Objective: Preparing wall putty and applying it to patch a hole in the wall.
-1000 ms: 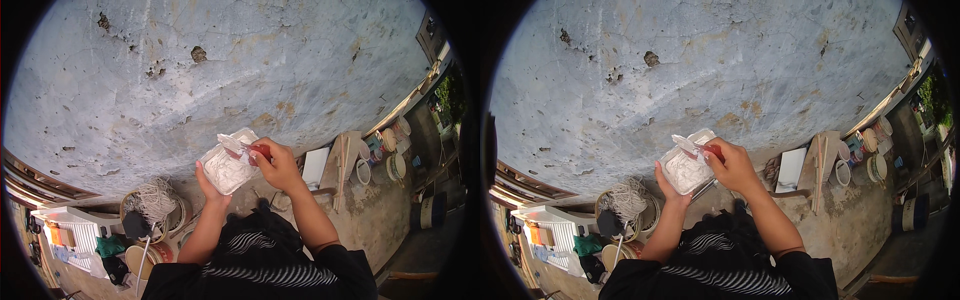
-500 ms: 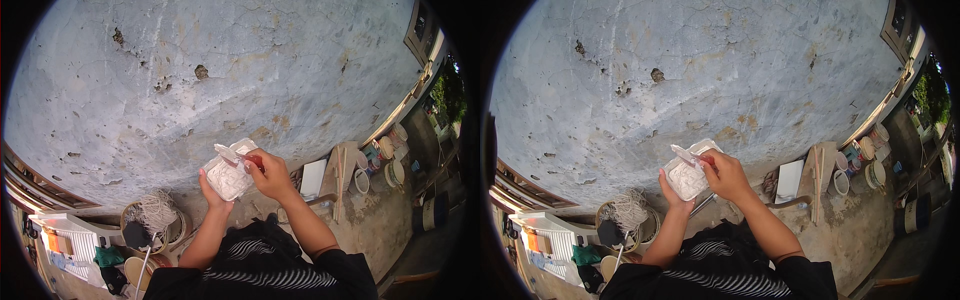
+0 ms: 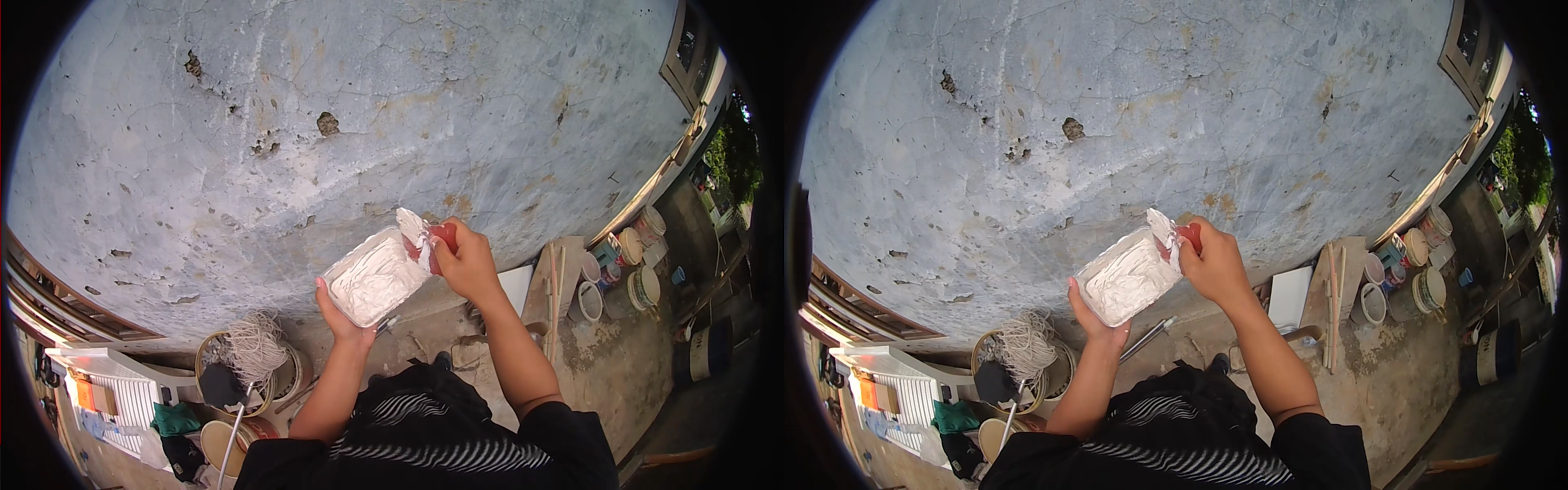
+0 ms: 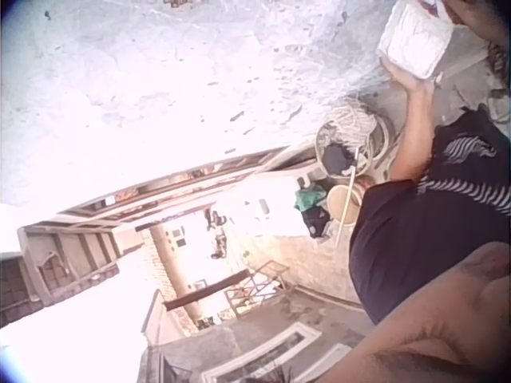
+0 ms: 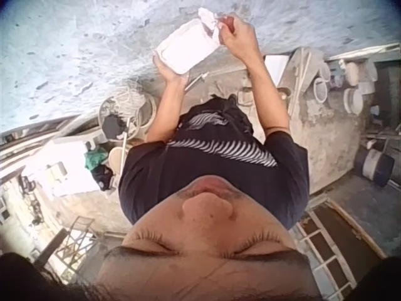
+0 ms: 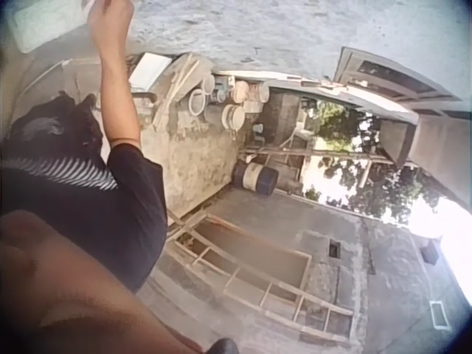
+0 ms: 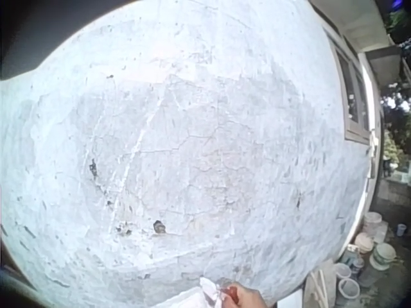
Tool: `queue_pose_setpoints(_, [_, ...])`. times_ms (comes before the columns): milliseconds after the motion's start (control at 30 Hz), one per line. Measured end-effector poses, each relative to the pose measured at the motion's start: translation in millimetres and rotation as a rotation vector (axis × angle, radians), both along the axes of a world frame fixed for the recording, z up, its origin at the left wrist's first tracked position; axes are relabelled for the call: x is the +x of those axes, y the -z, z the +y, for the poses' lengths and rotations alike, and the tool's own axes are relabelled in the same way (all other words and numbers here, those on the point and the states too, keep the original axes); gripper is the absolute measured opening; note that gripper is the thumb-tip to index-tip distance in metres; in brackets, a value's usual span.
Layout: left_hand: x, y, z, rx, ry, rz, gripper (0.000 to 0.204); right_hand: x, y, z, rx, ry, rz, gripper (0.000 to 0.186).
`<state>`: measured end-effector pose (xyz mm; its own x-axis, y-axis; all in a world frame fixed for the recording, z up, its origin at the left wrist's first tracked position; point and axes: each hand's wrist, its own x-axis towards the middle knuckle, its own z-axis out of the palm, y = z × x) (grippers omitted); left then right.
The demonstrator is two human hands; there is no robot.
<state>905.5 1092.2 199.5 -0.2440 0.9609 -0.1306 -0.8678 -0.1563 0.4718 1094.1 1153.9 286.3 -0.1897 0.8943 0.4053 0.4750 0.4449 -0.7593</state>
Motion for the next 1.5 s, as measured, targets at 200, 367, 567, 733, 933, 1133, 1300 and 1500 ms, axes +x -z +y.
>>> queue_pose_setpoints(200, [7.4,8.1,2.2,-0.021,0.028,-0.025,0.084,-4.9,35.6,15.9,-0.212,0.075,0.153,0.008])
queue_pose_setpoints(367, [8.2,21.2,7.3,-0.049,0.017,0.003,0.085,-25.9,42.9,12.6,-0.262,-0.014,0.22,0.005])
queue_pose_setpoints(567, [-2.4,23.7,5.0,-0.067,0.06,0.0,0.084,-43.2,-1.3,-12.4,-0.124,-0.152,0.29,0.009])
queue_pose_setpoints(733, [-1.6,16.6,4.8,-0.099,0.031,-0.023,0.083,-42.4,6.3,-13.5,0.207,-0.335,-0.04,0.008])
queue_pose_setpoints(933, [-4.2,15.4,6.3,-0.086,-0.017,-0.011,0.084,-43.9,-9.6,-23.4,0.162,-0.336,-0.011,0.01])
queue_pose_setpoints(1133, [-8.1,13.4,3.6,-0.017,0.044,-0.031,0.085,-22.0,-16.1,-6.4,0.226,-0.147,-0.048,0.01])
queue_pose_setpoints(1300, [-0.4,-0.6,4.2,-0.021,0.03,-0.011,0.085,-20.4,-8.7,-9.0,0.217,-0.146,-0.122,0.007])
queue_pose_setpoints(1500, [-1.8,8.0,7.5,-0.035,0.0,-0.027,0.086,-34.9,-8.5,-23.9,0.105,-0.17,0.117,0.006])
